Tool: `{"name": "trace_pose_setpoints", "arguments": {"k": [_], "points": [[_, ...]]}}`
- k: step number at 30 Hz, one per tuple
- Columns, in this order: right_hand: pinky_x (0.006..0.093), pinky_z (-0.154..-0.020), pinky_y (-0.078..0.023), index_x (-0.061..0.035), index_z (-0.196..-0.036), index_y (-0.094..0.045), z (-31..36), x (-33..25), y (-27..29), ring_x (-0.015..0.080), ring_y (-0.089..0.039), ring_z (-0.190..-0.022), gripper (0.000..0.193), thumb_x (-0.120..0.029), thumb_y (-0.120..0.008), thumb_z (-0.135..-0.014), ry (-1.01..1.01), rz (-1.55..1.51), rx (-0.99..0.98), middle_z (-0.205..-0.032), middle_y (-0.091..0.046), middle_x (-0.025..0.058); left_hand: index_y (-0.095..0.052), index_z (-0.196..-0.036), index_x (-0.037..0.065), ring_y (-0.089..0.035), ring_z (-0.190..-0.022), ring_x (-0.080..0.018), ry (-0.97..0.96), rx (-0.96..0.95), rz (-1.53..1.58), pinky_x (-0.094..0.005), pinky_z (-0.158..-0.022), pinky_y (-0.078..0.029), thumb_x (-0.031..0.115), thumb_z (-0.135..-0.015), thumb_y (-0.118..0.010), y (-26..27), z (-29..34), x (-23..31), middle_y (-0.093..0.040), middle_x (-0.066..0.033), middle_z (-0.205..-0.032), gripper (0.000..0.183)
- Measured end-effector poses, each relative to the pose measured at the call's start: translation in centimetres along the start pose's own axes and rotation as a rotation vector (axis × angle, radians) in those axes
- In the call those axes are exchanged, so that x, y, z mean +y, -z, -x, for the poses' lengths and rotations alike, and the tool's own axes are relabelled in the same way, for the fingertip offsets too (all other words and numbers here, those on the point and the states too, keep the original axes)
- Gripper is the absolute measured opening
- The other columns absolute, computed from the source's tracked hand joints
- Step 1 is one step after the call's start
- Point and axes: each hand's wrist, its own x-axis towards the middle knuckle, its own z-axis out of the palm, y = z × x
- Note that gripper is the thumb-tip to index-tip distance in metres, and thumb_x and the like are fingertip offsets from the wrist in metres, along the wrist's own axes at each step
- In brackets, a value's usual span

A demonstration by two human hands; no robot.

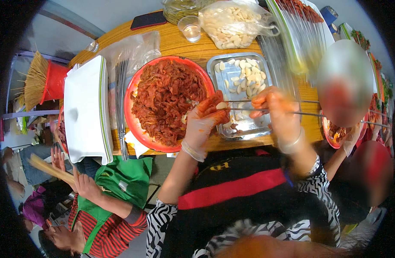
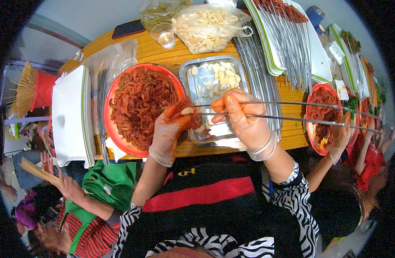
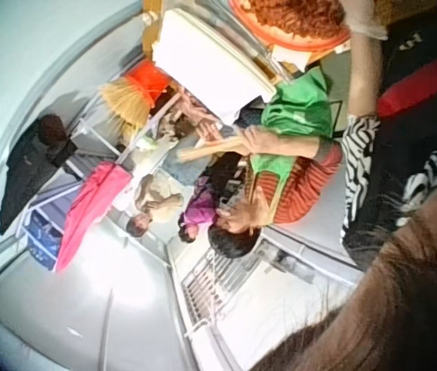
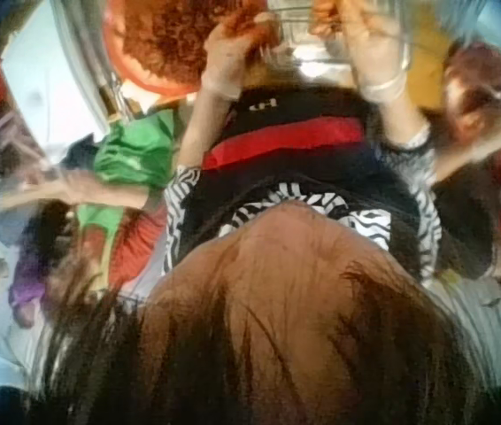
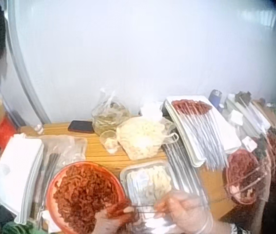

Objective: The person threads seasoned meat and garlic cloves onto metal skewers. They pick up pieces of meat and garlic from a tray and a bowl, then slide them onto the skewers one by one.

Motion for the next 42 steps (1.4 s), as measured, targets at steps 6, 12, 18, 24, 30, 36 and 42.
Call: {"name": "trace_pose_setpoints", "arguments": {"k": [6, 12, 18, 24, 30, 36, 42], "points": [[0.0267, -0.061, -0.052, 0.0046, -0.083, -0.064, 1.3, -0.6, 0.9, 0.0181, -0.062, -0.069, 0.027, -0.01, -0.045, -0.095, 0.133, 0.251, -0.114, -0.083, -0.062, 0.0121, -0.054, -0.12, -0.003, -0.063, -0.084, -0.0153, 0.042, 0.03, -0.094, -0.0269, -0.073, -0.052, 0.006, -0.085, -0.061, -1.4, 0.4, -0.2, -0.065, -0.0114, -0.102, 0.037], [0.0273, -0.061, -0.052, 0.0065, -0.086, -0.059, 1.8, -2.2, 2.8, 0.0182, -0.062, -0.076, 0.02, -0.009, -0.047, -0.093, -0.005, 0.182, -0.136, -0.088, -0.062, 0.0135, -0.052, -0.116, -0.005, -0.064, -0.083, -0.0217, 0.015, 0.087, -0.109, -0.0294, -0.067, -0.054, 0.001, -0.086, -0.053, -2.5, 0.9, -0.9, -0.063, -0.0153, -0.1, 0.031], [0.0285, -0.056, -0.054, 0.0021, -0.088, -0.059, 0.0, 1.5, 3.1, 0.0206, -0.065, -0.065, 0.047, -0.042, -0.045, -0.094, -0.198, -0.198, 0.053, -0.081, -0.063, 0.0125, -0.053, -0.114, -0.005, -0.063, -0.086, -0.0223, -0.004, 0.006, -0.045, -0.0304, -0.072, -0.052, 0.004, -0.088, -0.051, 0.2, 1.0, -0.9, -0.063, -0.0155, -0.1, 0.027], [0.0285, -0.052, -0.056, 0.0039, -0.089, -0.059, -0.3, 3.5, 2.5, 0.0208, -0.064, -0.059, 0.047, -0.041, -0.045, -0.094, -0.181, -0.21, 0.056, -0.078, -0.062, 0.0144, -0.055, -0.115, -0.005, -0.064, -0.084, -0.0215, 0.051, -0.028, -0.036, -0.0303, -0.073, -0.053, 0.001, -0.085, -0.056, 0.0, 2.1, 0.1, -0.063, -0.0157, -0.102, 0.03], [0.0269, -0.052, -0.054, 0.0042, -0.089, -0.059, -0.4, 2.6, 2.6, 0.0204, -0.064, -0.06, 0.049, -0.042, -0.044, -0.094, -0.215, -0.161, 0.03, -0.08, -0.062, 0.0155, -0.055, -0.115, -0.003, -0.064, -0.08, -0.0215, 0.027, -0.029, -0.013, -0.0301, -0.067, -0.055, -0.001, -0.084, -0.055, -0.4, 2.3, -0.3, -0.064, -0.0163, -0.102, 0.031], [0.0261, -0.053, -0.055, 0.0035, -0.09, -0.058, -0.4, 3.1, 3.6, 0.0191, -0.064, -0.06, 0.048, -0.041, -0.041, -0.096, -0.168, -0.218, 0.077, -0.082, -0.062, 0.0145, -0.056, -0.113, -0.003, -0.064, -0.086, -0.0236, 0.004, -0.049, 0.039, -0.0311, -0.068, -0.055, -0.001, -0.085, -0.054, -0.4, 1.7, -0.5, -0.061, -0.0166, -0.106, 0.028], [0.0241, -0.054, -0.055, 0.002, -0.092, -0.057, 0.1, 3.6, 3.1, 0.0177, -0.064, -0.062, 0.044, -0.039, -0.041, -0.096, -0.212, -0.345, 0.148, -0.084, -0.06, 0.0129, -0.055, -0.118, -0.003, -0.062, -0.089, -0.0218, 0.051, -0.036, 0.137, -0.0323, -0.078, -0.052, 0.002, -0.086, -0.056, -0.8, 2.0, 0.5, -0.062, -0.0149, -0.1, 0.032]]}}
